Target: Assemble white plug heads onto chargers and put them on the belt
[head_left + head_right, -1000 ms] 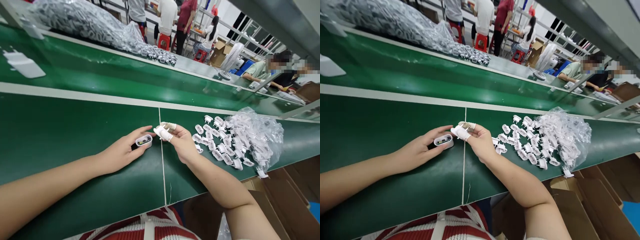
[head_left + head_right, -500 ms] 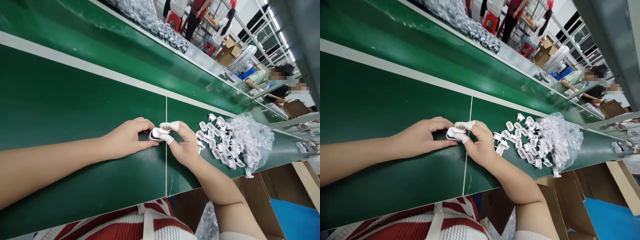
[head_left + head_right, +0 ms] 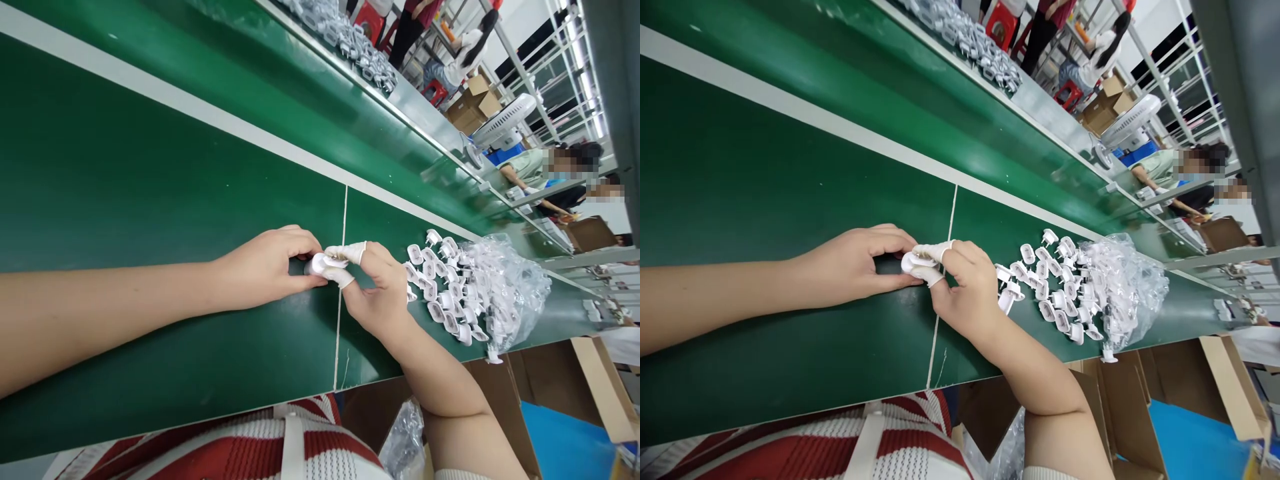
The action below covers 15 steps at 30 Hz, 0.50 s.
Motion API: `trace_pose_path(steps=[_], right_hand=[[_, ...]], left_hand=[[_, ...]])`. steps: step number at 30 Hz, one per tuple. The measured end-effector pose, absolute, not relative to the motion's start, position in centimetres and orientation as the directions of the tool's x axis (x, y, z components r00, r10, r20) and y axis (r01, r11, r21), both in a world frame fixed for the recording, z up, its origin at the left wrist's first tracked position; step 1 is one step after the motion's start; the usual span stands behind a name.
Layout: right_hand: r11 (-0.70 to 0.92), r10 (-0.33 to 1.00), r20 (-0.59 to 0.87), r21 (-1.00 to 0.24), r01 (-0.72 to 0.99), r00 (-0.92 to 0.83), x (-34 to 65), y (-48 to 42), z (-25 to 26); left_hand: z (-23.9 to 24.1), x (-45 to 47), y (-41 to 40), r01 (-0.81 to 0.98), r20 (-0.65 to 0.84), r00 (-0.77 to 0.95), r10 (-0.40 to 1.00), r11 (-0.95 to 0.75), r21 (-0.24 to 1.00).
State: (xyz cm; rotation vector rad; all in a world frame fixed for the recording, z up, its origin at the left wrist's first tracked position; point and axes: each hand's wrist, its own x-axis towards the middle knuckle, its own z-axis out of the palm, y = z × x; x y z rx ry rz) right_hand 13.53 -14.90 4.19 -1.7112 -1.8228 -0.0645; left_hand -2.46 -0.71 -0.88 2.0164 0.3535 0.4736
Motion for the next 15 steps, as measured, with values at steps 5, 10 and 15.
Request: trace_pose_path(steps=[5, 10, 15], right_hand=[[0.131, 0.888, 0.459, -0.341, 0.931, 0.043, 13.5, -14.7, 4.5], [0.123, 0.897, 0.442, -0.292, 0.948, 0.020, 13.6, -14.7, 5.2], [0.122, 0.911, 0.411, -0.317, 0.941, 0.020, 13.6, -14.7, 5.8]], left_hand=[[-0.8, -2.4, -0.7, 0.058, 0.173, 0.885, 0.432, -0.470, 0.881], [-0.8, -2.4, -0.5, 0.035, 0.189, 0.889, 0.417, -0.475, 0.879], [-0.8, -2.4, -0.5, 0.041, 0.181, 0.894, 0.410, -0.478, 0.877]])
